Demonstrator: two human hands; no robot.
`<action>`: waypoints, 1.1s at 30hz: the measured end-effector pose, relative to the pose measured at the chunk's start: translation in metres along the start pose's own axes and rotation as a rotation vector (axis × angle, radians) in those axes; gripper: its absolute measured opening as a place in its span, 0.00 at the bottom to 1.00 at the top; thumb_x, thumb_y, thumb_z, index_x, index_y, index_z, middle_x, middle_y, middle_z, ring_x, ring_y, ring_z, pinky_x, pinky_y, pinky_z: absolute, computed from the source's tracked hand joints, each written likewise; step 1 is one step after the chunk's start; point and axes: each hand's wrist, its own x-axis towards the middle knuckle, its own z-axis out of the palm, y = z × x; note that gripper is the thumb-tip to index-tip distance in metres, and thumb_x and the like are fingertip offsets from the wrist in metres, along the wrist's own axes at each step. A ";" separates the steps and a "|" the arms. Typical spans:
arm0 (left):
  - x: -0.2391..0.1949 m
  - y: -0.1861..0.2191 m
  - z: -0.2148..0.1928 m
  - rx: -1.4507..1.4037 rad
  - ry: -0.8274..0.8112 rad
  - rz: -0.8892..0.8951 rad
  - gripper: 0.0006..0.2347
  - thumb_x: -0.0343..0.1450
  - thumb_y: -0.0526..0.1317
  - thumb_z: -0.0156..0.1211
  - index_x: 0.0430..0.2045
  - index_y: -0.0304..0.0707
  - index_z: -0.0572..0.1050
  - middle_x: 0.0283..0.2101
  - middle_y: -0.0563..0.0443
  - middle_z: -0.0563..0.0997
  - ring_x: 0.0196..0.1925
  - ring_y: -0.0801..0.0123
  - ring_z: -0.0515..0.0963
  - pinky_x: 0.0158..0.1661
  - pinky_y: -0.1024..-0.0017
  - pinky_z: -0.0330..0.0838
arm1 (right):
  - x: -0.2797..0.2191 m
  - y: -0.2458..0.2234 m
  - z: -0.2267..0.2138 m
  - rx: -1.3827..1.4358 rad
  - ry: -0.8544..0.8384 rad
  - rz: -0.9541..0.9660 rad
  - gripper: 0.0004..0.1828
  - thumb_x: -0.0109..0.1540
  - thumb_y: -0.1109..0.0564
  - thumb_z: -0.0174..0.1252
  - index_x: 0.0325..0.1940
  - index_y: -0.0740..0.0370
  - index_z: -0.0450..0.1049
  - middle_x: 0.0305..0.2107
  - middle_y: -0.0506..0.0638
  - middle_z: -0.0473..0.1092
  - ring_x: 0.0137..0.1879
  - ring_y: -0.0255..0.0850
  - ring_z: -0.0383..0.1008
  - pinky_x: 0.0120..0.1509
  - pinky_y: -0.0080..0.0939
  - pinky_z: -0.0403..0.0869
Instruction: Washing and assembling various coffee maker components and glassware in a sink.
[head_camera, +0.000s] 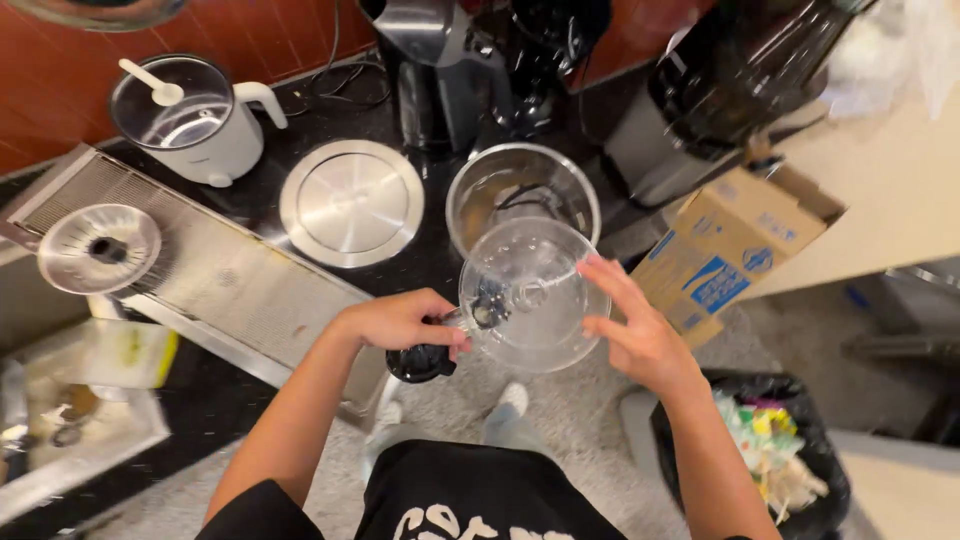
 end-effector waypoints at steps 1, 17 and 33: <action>0.019 0.002 0.007 -0.002 0.020 0.007 0.12 0.75 0.43 0.58 0.34 0.31 0.83 0.37 0.56 0.86 0.43 0.77 0.82 0.48 0.75 0.74 | 0.003 0.023 -0.014 0.002 -0.010 -0.019 0.15 0.46 0.75 0.57 0.34 0.66 0.71 0.65 0.64 0.64 0.76 0.62 0.61 0.79 0.65 0.62; 0.387 0.029 -0.114 -0.442 1.439 0.328 0.15 0.77 0.40 0.49 0.27 0.30 0.80 0.31 0.48 0.83 0.35 0.69 0.79 0.42 0.70 0.72 | 0.054 0.158 -0.033 0.097 0.393 0.315 0.18 0.58 0.66 0.61 0.53 0.62 0.74 0.62 0.60 0.63 0.72 0.56 0.63 0.76 0.50 0.62; 0.450 0.015 -0.160 -0.640 1.660 0.002 0.17 0.73 0.40 0.48 0.22 0.28 0.83 0.27 0.42 0.82 0.32 0.60 0.81 0.38 0.67 0.72 | 0.047 0.219 -0.039 0.427 0.106 0.393 0.11 0.57 0.64 0.62 0.44 0.61 0.79 0.57 0.52 0.71 0.60 0.46 0.74 0.62 0.43 0.73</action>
